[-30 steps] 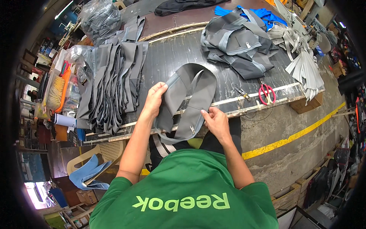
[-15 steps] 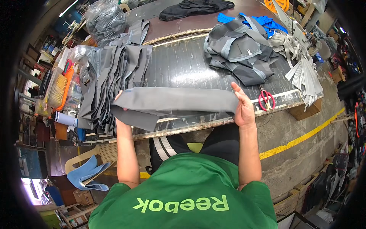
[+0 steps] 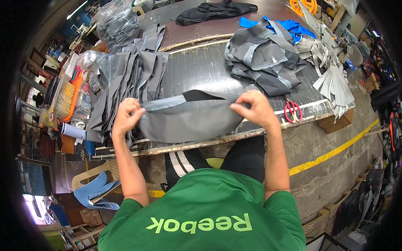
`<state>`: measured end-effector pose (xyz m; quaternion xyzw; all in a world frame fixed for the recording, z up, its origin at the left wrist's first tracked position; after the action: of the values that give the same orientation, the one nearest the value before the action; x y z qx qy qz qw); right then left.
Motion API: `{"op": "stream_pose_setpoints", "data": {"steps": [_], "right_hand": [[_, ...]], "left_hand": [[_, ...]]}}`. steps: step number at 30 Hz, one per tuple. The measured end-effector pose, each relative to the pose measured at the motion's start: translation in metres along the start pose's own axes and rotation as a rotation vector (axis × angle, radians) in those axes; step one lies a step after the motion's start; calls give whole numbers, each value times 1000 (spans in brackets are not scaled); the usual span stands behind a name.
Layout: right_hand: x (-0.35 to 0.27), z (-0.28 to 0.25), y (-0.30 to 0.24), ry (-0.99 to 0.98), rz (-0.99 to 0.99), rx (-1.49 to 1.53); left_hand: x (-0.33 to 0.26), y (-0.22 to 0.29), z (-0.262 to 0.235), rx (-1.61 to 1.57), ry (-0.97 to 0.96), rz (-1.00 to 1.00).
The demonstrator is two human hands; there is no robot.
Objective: Inspecting and folding gray fabric strips at a factory workbench.
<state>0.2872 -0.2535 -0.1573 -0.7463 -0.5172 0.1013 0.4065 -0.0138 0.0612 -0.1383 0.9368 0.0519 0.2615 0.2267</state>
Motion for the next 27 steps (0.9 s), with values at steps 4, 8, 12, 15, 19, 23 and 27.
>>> {"op": "stream_pose_setpoints", "data": {"steps": [4, 8, 12, 15, 19, 23, 27], "right_hand": [[-35, 43, -3, -36, -141, -221], [-49, 42, -11, 21, -97, -119], [-53, 46, -24, 48, -169, -110], [-60, 51, -34, 52, -178, -96], [-69, 52, -45, 59, -184, -99], [-79, 53, -47, 72, -179, -86], [-82, 36, -36, 152, -130, 13]], "left_hand": [[-35, 7, 42, 252, -151, -100], [-32, 28, 51, 339, -124, -167], [3, 66, 78, 257, -109, -120], [40, 114, 112, 314, -91, 9], [64, 127, 164, 308, -65, -19], [64, 107, 192, 354, 12, -14], [43, 104, 189, 112, 244, -28]]}}
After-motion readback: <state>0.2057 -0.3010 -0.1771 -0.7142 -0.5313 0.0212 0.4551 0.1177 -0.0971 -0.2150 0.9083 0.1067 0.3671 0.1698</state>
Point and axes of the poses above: each hand's wrist, its own x-axis towards the middle knuckle, its own z-axis out of the palm, y = z × x, the point moved 10 cm from there along x, towards the middle knuckle, and after that the axes turned 6 degrees about z, right-handed, at the moved point
